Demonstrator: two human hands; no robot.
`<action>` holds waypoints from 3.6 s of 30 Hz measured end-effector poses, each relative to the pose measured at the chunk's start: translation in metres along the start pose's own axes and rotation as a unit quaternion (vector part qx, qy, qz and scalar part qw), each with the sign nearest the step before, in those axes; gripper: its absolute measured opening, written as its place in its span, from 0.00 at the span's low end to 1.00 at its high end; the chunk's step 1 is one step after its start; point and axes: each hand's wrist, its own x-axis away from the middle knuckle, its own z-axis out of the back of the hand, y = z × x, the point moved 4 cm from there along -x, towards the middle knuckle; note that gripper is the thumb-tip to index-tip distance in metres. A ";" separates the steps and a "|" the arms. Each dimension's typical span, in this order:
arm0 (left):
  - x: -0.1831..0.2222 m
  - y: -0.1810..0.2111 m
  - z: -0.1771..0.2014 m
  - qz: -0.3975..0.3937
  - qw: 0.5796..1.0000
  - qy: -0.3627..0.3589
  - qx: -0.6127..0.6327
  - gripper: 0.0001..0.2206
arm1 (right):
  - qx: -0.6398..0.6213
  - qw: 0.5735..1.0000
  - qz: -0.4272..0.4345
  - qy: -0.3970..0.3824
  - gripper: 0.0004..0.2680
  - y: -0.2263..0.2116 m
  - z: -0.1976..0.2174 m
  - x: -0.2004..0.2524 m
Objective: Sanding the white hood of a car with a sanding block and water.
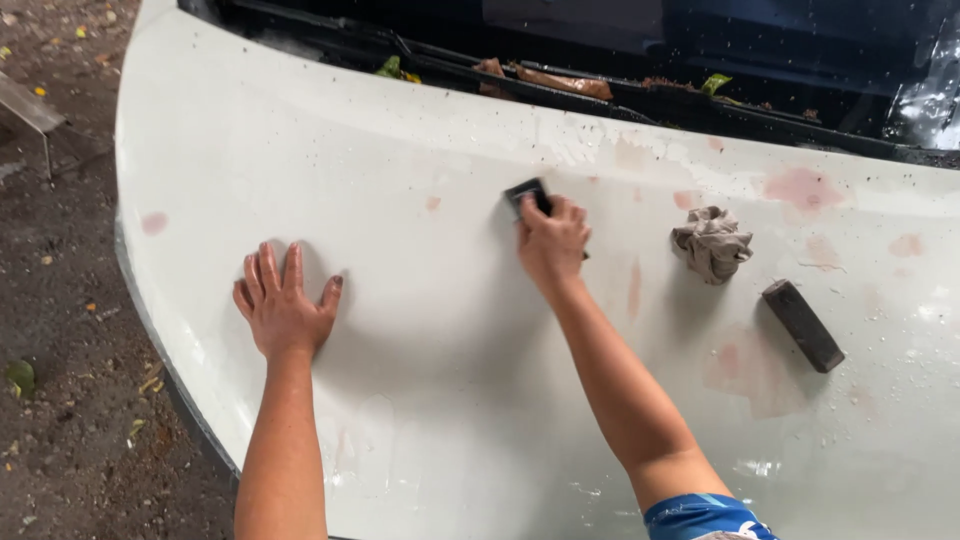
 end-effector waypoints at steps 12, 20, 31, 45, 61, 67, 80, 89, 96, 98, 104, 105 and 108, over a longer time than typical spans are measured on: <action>-0.006 0.003 -0.001 -0.001 1.000 0.006 -0.002 0.38 | -0.021 0.999 0.027 0.011 0.13 0.009 0.013 -0.023; 0.000 -0.001 0.003 -0.001 1.000 -0.001 0.001 0.38 | -0.079 0.996 -0.003 0.044 0.14 0.004 0.000 -0.010; -0.003 -0.002 0.001 -0.011 1.000 0.017 -0.002 0.38 | 0.141 0.983 0.114 -0.030 0.16 0.002 -0.019 0.022; -0.005 -0.001 0.000 -0.006 1.000 0.017 0.003 0.39 | 0.079 0.980 0.181 0.022 0.18 -0.036 0.010 0.037; -0.003 -0.002 0.001 -0.008 1.000 0.020 0.012 0.38 | 0.123 0.989 0.077 0.029 0.19 -0.008 -0.009 0.019; -0.003 -0.001 0.001 -0.010 1.000 0.018 0.006 0.39 | 0.064 0.991 0.114 -0.026 0.18 0.003 0.008 0.004; -0.007 -0.004 0.001 -0.012 1.000 0.018 0.004 0.39 | 0.061 0.996 -0.062 -0.022 0.14 0.067 -0.005 -0.034; -0.003 -0.001 0.003 -0.007 1.000 0.009 -0.006 0.39 | 0.046 0.995 0.004 -0.087 0.12 0.067 -0.016 -0.026; -0.003 0.001 0.003 -0.019 1.000 0.023 -0.006 0.39 | 0.009 0.994 0.112 0.002 0.16 0.011 0.001 -0.001; -0.005 0.000 0.004 -0.022 0.999 0.025 -0.010 0.39 | -0.025 0.990 0.137 0.005 0.15 0.034 -0.013 -0.016; 0.000 -0.005 0.000 -0.009 1.000 0.011 -0.003 0.39 | 0.124 0.991 -0.043 -0.030 0.16 0.055 -0.034 -0.053; -0.003 -0.003 0.001 -0.015 1.000 0.017 -0.004 0.38 | 0.106 0.994 0.007 -0.021 0.17 0.035 -0.029 -0.050; -0.002 0.002 0.001 -0.014 1.000 0.018 -0.009 0.38 | 0.052 0.996 0.041 -0.066 0.16 0.028 -0.012 -0.050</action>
